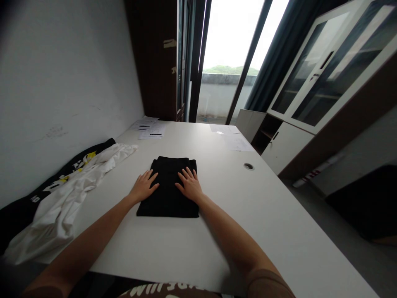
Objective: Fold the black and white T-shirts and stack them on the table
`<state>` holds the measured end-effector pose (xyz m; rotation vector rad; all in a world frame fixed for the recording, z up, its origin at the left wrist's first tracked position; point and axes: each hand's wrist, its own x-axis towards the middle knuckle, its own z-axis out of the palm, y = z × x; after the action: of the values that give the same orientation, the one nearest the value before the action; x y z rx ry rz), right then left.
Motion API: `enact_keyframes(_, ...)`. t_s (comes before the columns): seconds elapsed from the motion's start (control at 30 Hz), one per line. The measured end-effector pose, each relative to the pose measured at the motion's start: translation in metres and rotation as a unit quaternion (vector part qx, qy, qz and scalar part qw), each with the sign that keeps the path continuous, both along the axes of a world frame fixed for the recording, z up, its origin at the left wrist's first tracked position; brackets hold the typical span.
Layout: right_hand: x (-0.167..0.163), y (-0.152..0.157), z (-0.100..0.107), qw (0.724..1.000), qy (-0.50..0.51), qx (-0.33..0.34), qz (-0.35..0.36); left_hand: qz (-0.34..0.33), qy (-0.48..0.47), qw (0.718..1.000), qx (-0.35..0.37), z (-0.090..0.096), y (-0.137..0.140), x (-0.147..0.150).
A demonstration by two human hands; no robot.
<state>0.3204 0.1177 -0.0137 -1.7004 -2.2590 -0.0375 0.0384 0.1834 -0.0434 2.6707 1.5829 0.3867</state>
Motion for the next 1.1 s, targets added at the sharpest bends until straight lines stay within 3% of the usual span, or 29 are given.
enact_keyframes(0.1,0.005,0.002,-0.003,0.997,-0.001,-0.021,0.072,-0.033,-0.009,0.999,0.031,0.013,-0.012,0.007)
enact_keyframes(0.27,0.025,0.021,-0.017,0.995,0.012,-0.045,-0.085,-0.137,-0.002,0.990,0.018,0.025,-0.040,0.025)
enact_keyframes(0.33,0.035,0.027,-0.022,0.992,0.019,-0.049,-0.112,-0.194,0.005,0.981,0.005,0.028,-0.052,0.032)
enact_keyframes(0.5,0.042,0.030,-0.027,0.992,0.038,-0.049,-0.112,-0.310,0.015,0.950,-0.039,0.039,-0.078,0.046)
enact_keyframes(0.87,0.041,0.028,-0.028,0.992,0.042,-0.046,-0.113,-0.478,-0.005,0.866,-0.145,0.061,-0.111,0.056)
enact_keyframes(0.97,0.041,0.029,-0.029,0.992,0.043,-0.046,-0.113,-0.476,-0.030,0.867,-0.144,0.060,-0.110,0.057)
enact_keyframes(1.1,0.041,0.030,-0.031,0.992,0.049,-0.041,-0.110,-0.393,-0.018,0.912,-0.112,0.054,-0.101,0.056)
